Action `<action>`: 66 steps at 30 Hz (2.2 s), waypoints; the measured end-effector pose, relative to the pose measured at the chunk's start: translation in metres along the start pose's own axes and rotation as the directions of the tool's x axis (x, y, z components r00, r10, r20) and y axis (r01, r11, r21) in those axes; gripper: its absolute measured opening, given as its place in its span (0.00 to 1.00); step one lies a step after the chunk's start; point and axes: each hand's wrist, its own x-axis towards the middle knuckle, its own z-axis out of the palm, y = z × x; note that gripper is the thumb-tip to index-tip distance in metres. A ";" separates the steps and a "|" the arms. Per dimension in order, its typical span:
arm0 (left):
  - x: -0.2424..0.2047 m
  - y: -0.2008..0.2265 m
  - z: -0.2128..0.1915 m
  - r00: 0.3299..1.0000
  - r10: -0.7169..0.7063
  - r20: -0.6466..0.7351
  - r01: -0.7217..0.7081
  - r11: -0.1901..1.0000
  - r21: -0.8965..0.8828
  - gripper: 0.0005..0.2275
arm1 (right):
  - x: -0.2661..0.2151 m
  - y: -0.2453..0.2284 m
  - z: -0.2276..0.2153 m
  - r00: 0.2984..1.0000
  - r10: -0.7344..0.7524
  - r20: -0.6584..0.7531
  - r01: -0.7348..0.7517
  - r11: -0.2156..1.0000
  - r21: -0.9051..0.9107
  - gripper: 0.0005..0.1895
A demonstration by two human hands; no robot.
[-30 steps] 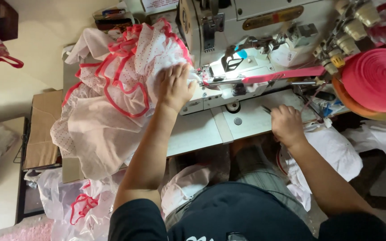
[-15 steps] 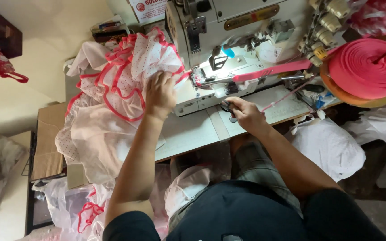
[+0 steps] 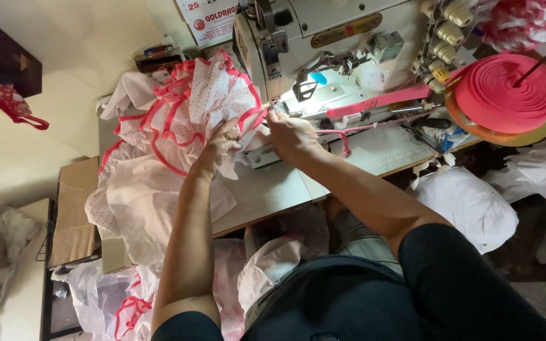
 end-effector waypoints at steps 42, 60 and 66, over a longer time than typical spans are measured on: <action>-0.149 -0.017 0.092 0.711 0.028 0.702 -0.111 0.991 0.073 0.13 | -0.113 0.074 0.014 0.859 0.153 0.488 -0.498 0.036 0.866 0.15; -0.061 -0.004 0.107 0.580 0.758 -0.298 -0.353 0.564 0.747 0.09 | -0.079 0.044 0.001 0.994 0.079 -0.070 -0.036 0.875 0.482 0.18; -0.097 0.017 0.104 0.643 0.680 -0.352 -0.407 0.693 0.595 0.08 | -0.054 0.031 0.014 0.962 -0.060 -0.266 0.154 0.925 0.347 0.16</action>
